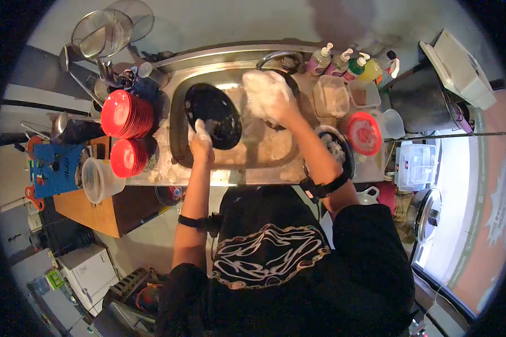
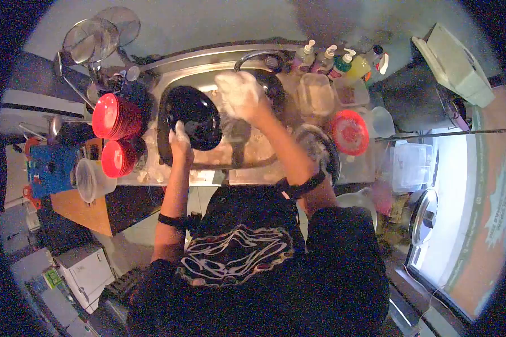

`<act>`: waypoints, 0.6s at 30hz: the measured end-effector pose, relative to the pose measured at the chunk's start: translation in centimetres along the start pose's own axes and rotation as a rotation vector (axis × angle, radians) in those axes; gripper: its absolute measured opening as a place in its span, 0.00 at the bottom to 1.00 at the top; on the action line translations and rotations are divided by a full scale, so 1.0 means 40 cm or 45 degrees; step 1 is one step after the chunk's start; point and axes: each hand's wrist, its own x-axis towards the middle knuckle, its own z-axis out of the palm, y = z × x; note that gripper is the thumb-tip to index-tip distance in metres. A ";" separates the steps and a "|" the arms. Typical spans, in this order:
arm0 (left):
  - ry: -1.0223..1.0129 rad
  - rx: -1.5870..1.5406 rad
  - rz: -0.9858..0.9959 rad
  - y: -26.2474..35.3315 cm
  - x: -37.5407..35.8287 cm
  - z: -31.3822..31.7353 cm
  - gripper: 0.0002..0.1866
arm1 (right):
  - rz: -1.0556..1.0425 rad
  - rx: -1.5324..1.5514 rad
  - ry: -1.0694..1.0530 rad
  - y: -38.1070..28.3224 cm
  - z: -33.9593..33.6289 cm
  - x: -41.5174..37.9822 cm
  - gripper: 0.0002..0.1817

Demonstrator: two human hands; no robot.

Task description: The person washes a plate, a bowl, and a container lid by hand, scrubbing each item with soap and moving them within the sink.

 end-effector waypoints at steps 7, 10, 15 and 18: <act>-0.236 0.251 0.048 0.229 -0.131 0.099 0.25 | 0.262 -0.329 -0.027 -0.129 0.119 0.017 0.17; -0.339 -0.578 0.104 0.007 -0.038 0.082 0.21 | 0.248 -0.309 -0.128 -0.149 0.180 -0.077 0.27; -0.237 -0.017 -0.220 0.128 -0.070 0.019 0.30 | 0.183 -0.352 -0.322 -0.140 0.132 -0.087 0.27; -0.276 -0.277 0.126 0.096 -0.101 0.060 0.27 | 0.361 -0.330 -0.120 -0.212 0.148 -0.025 0.29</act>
